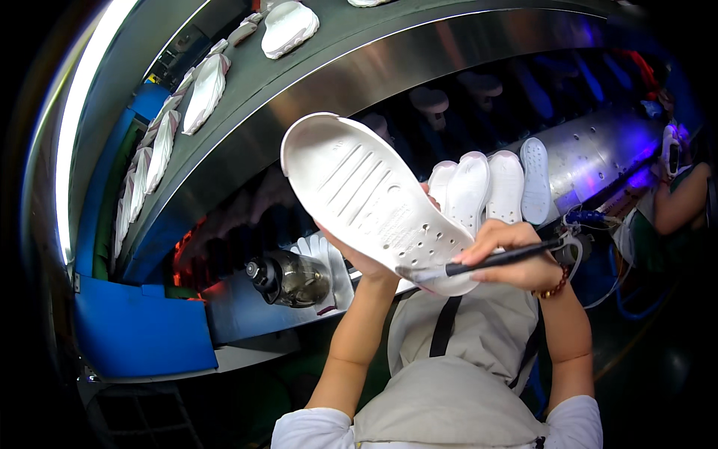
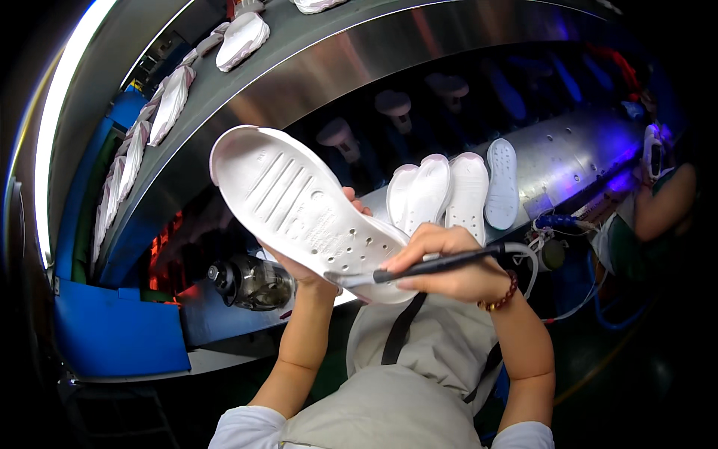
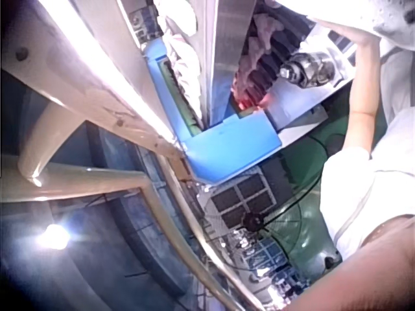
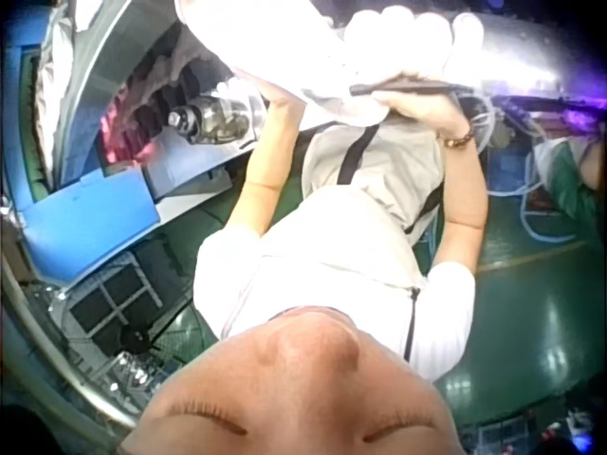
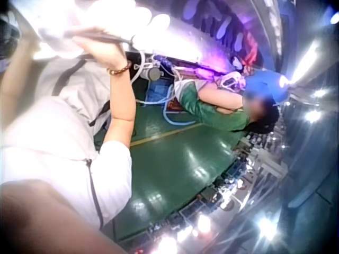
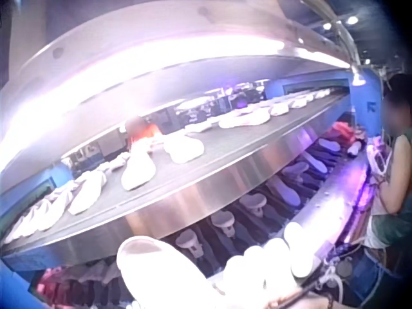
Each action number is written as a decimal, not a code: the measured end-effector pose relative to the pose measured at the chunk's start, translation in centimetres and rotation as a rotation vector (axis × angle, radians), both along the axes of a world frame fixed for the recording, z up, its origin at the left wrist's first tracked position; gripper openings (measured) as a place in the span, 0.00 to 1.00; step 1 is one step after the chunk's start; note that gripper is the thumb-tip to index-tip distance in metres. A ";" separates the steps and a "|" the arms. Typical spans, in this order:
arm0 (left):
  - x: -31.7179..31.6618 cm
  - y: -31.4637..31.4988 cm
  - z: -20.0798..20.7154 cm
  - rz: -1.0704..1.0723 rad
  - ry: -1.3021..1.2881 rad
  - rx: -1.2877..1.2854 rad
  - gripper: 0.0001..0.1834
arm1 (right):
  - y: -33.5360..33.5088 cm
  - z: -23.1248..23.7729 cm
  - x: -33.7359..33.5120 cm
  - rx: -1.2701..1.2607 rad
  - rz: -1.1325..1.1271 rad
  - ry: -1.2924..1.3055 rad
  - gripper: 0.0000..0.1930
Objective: The person paints the soles of white slippers using a brush. They repeatedly pick up slippers from a conveyor belt, apply paint to the sole, and place them back on the belt.
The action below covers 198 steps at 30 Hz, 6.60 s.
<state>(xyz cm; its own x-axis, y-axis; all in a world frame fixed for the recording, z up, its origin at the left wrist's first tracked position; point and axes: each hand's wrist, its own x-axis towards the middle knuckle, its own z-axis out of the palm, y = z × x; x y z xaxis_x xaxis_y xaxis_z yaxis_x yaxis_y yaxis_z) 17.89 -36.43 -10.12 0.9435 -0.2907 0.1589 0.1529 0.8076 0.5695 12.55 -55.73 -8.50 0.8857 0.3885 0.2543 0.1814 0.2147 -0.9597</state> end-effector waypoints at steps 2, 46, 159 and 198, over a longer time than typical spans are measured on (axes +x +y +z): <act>-0.2 -0.1 0.6 -0.045 -0.049 -0.074 0.48 | -0.6 -0.7 0.0 0.054 0.093 -0.107 0.10; 0.3 1.1 1.3 -0.705 0.341 0.323 0.29 | -1.8 -0.9 0.3 -0.020 0.276 -0.072 0.09; 1.1 -2.3 6.1 -0.733 0.346 1.011 0.28 | -5.8 1.2 3.4 -0.480 0.459 -0.382 0.06; 3.5 -5.4 4.3 -0.424 0.171 0.460 0.28 | -11.0 -9.8 -1.2 0.873 -0.504 0.180 0.07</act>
<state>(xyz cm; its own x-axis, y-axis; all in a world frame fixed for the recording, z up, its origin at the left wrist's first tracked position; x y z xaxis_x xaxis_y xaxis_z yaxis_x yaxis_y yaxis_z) 21.43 -41.81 -5.78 0.7328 -0.6463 -0.2131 0.5240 0.3361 0.7826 11.33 -66.73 -18.27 0.9476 -0.2971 0.1174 0.3131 0.7902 -0.5269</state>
